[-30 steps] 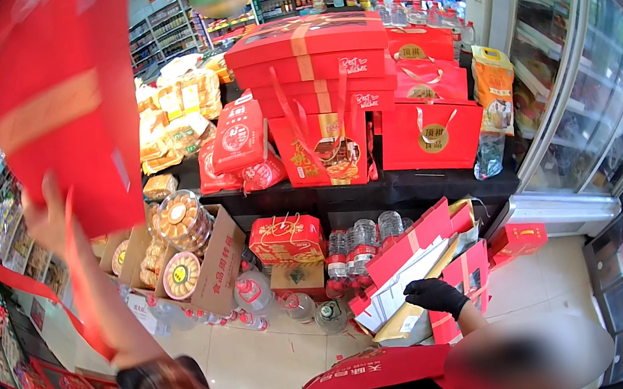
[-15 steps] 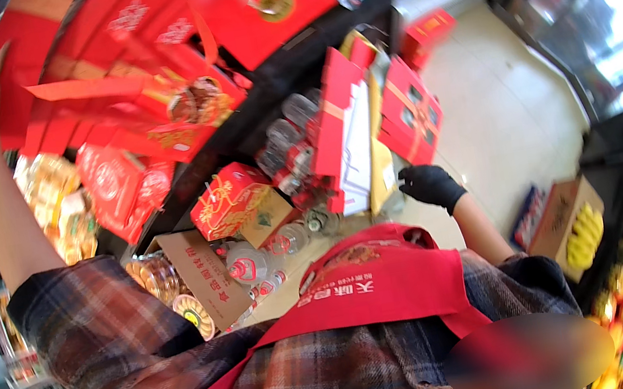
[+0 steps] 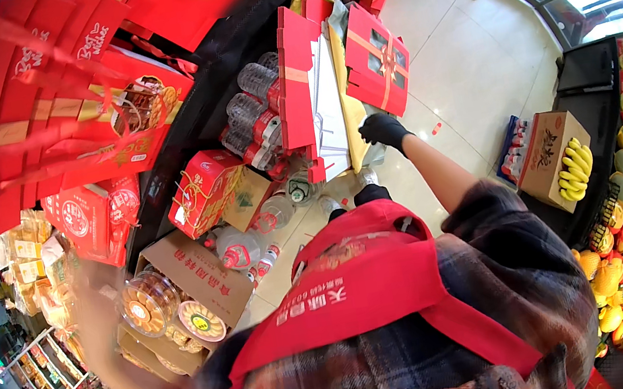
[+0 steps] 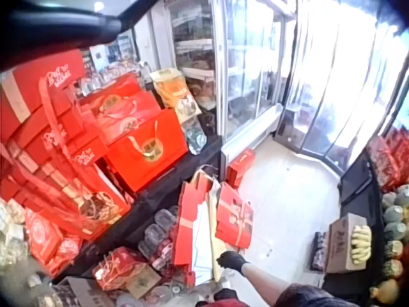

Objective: The person assembles red cardboard gift boxes by folding the flaps and tucking them into slots to form the box structure. They then insert clear plastic inserts into the boxes and stack the finished units on a pile.

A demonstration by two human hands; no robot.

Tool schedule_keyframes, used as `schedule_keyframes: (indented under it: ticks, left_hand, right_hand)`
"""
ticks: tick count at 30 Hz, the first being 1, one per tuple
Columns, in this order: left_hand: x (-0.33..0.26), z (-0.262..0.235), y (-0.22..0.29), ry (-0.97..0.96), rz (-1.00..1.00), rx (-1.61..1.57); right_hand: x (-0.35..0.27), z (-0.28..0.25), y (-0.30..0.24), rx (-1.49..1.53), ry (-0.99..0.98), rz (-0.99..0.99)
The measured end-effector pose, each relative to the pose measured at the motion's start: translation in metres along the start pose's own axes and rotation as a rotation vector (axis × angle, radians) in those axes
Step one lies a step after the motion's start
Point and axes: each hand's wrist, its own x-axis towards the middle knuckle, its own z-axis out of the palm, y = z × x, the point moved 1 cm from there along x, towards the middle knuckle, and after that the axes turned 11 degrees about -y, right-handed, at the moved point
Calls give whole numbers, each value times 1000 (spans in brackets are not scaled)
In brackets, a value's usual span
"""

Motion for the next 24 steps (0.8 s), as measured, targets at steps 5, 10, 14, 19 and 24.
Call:
schedule_keyframes:
  ticks: [5,10,14,19,24]
  left_hand:
    - [-87,49,105,-1003,753,-652]
    - [-103,45,121,-802,550,-1181]
    - [-93,64,136,-355,757,-1239]
    - [-73,85,145,276,1121,-1110]
    - [-15,82,170,1383,1354,-977]
  right_hand:
    - [151,-33,27,-147,64,272]
    - [232,-35,29,-84,112,452]
    - [272,-24,64,-66,267,406]
    - [284,-28,78,-307,227,275]
    - [274,-40,84,-383,250,322]
